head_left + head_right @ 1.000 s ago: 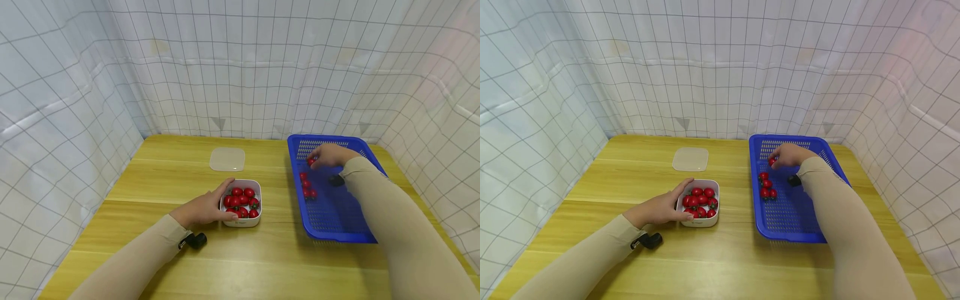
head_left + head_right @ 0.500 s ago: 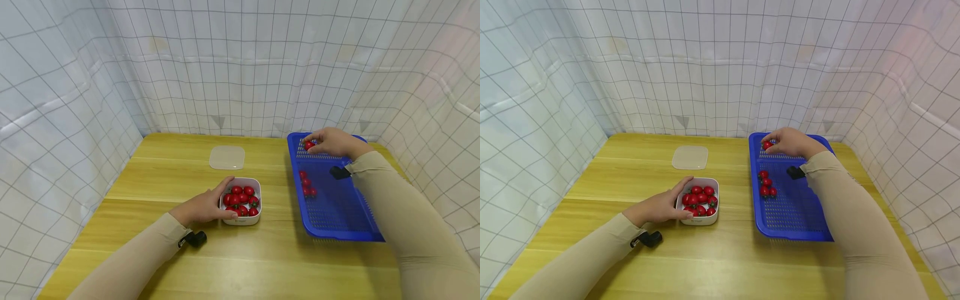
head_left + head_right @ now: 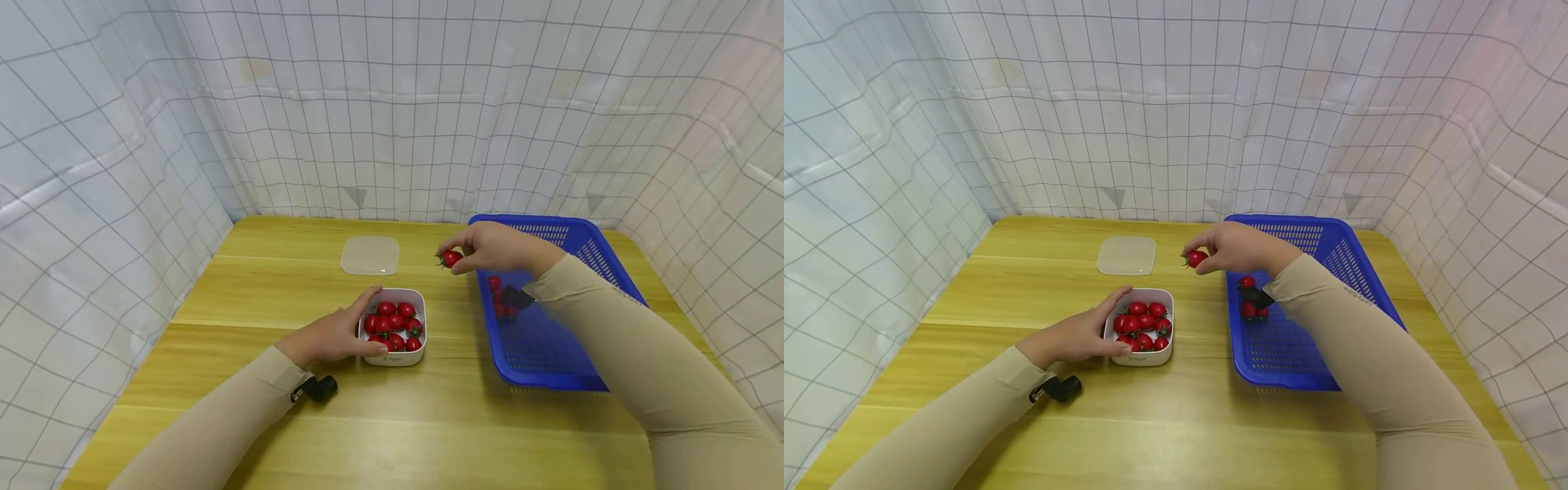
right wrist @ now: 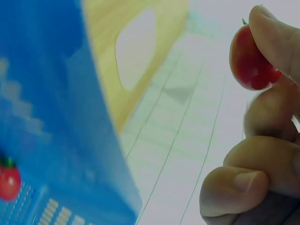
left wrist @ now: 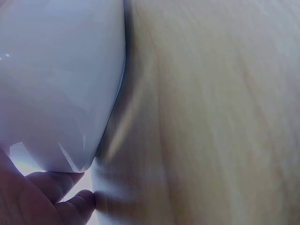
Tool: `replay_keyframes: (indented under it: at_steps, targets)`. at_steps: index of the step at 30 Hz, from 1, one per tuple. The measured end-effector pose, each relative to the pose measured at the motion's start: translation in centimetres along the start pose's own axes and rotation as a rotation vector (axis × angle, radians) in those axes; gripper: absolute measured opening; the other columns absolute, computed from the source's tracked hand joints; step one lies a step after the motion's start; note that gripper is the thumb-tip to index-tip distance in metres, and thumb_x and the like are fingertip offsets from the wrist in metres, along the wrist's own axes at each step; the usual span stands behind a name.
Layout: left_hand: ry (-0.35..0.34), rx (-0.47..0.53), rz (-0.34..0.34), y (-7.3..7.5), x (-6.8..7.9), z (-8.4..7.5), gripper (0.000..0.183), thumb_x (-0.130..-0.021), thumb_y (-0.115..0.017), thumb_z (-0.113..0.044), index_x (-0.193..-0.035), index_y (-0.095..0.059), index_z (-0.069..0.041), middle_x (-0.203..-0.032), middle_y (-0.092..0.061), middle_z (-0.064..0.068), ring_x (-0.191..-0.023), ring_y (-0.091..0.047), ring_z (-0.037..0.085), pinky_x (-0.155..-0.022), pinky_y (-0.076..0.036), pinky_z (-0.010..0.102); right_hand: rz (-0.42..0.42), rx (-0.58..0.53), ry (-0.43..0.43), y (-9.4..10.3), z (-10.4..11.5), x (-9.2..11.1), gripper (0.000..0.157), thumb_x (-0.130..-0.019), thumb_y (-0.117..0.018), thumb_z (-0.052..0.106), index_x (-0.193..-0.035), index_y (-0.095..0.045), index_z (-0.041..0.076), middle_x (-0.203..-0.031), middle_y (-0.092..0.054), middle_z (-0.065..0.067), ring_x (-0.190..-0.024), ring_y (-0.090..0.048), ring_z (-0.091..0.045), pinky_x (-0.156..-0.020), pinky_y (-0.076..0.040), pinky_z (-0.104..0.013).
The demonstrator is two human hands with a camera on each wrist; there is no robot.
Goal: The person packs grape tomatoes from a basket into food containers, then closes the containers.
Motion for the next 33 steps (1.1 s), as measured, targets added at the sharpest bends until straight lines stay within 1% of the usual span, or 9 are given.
replay_keyframes:
  at_steps: [4, 7, 11, 14, 17, 20, 25, 29, 33]
  targets:
    - [-0.002, 0.0, 0.001, 0.0, 0.0, 0.0, 0.115, -0.084, -0.081, -0.059, -0.17, -0.01, -0.031, -0.171, -0.033, 0.006, -0.153, -0.033, 0.052, -0.125, -0.021, 0.071, 0.055, 0.011, 0.043, -1.4, 1.8, -0.5, 0.036, -0.097, -0.077, 0.023, -0.133, -0.073, 0.021, -0.087, -0.068, 0.001, -0.075, -0.057, -0.015, -0.066, -0.048, -0.032]
    - [-0.006, 0.004, 0.002, 0.1, 0.0, -0.1, 0.115, -0.084, -0.081, -0.059, -0.17, -0.01, -0.031, -0.171, -0.033, 0.005, -0.153, -0.034, 0.05, -0.127, -0.017, 0.07, 0.08, 0.031, 0.059, -2.1, 2.8, -0.8, 0.035, -0.097, -0.078, 0.024, -0.132, -0.074, 0.022, -0.089, -0.069, 0.001, -0.078, -0.057, -0.015, -0.069, -0.048, -0.031]
    - [-0.008, 0.006, -0.005, 0.1, 0.1, -0.2, 0.114, -0.084, -0.081, -0.059, -0.17, -0.012, -0.032, -0.169, -0.036, 0.004, -0.15, -0.039, 0.048, -0.125, -0.024, 0.069, 0.103, 0.055, 0.087, -3.2, 3.6, -1.3, 0.034, -0.097, -0.077, 0.025, -0.131, -0.074, 0.022, -0.094, -0.07, 0.004, -0.081, -0.06, -0.014, -0.072, -0.05, -0.03]
    - [-0.004, 0.011, -0.008, 0.1, 0.1, -0.2, 0.113, -0.084, -0.082, -0.059, -0.169, -0.013, -0.033, -0.167, -0.039, 0.003, -0.148, -0.041, 0.047, -0.121, -0.032, 0.068, 0.12, 0.068, 0.11, -4.0, 4.1, -1.7, 0.034, -0.098, -0.077, 0.024, -0.131, -0.074, 0.019, -0.093, -0.07, 0.005, -0.079, -0.06, -0.012, -0.071, -0.05, -0.029]
    - [-0.006, 0.02, -0.005, 0.1, 0.1, -0.3, 0.113, -0.084, -0.082, -0.059, -0.169, -0.012, -0.033, -0.165, -0.041, 0.003, -0.147, -0.043, 0.045, -0.12, -0.035, 0.067, 0.136, 0.082, 0.117, -4.5, 4.4, -1.9, 0.035, -0.098, -0.076, 0.023, -0.132, -0.074, 0.018, -0.086, -0.066, 0.005, -0.075, -0.057, -0.012, -0.067, -0.048, -0.028]
    - [-0.014, 0.032, 0.001, 0.0, 0.0, -0.2, 0.113, -0.084, -0.082, -0.058, -0.17, -0.012, -0.032, -0.164, -0.042, 0.004, -0.145, -0.046, 0.042, -0.118, -0.038, 0.064, 0.143, 0.107, 0.124, -4.6, 4.8, -2.0, 0.034, -0.099, -0.075, 0.023, -0.133, -0.073, 0.018, -0.081, -0.061, 0.004, -0.073, -0.054, -0.013, -0.066, -0.046, -0.029]
    - [-0.017, 0.031, 0.005, 0.0, 0.0, 0.0, 0.114, -0.084, -0.082, -0.059, -0.17, -0.011, -0.033, -0.163, -0.043, 0.006, -0.143, -0.048, 0.04, -0.116, -0.041, 0.062, 0.152, 0.17, 0.145, -4.7, 5.4, -2.2, 0.034, -0.099, -0.074, 0.024, -0.133, -0.073, 0.018, -0.09, -0.066, 0.005, -0.079, -0.056, -0.013, -0.072, -0.049, -0.03]
    - [-0.011, 0.022, 0.006, 0.0, 0.0, -0.1, 0.114, -0.084, -0.081, -0.06, -0.169, -0.011, -0.035, -0.164, -0.042, 0.007, -0.144, -0.047, 0.042, -0.117, -0.04, 0.064, 0.169, 0.188, 0.146, -4.9, 5.6, -2.4, 0.035, -0.1, -0.074, 0.026, -0.134, -0.073, 0.018, -0.1, -0.07, 0.007, -0.084, -0.058, -0.013, -0.077, -0.051, -0.031]
    - [-0.003, 0.01, 0.005, 0.0, 0.1, -0.1, 0.112, -0.084, -0.08, -0.062, -0.169, -0.011, -0.038, -0.167, -0.039, 0.006, -0.148, -0.041, 0.049, -0.121, -0.032, 0.069, 0.192, 0.199, 0.158, -5.3, 6.0, -2.7, 0.034, -0.1, -0.074, 0.025, -0.133, -0.073, 0.017, -0.103, -0.071, 0.007, -0.087, -0.059, -0.013, -0.08, -0.052, -0.032]
Point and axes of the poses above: each hand's wrist, its own x-axis away from the middle knuckle, its own y-axis out of the back of the hand, z = x × y, the point moved 8 cm from there along -x, towards the middle knuckle
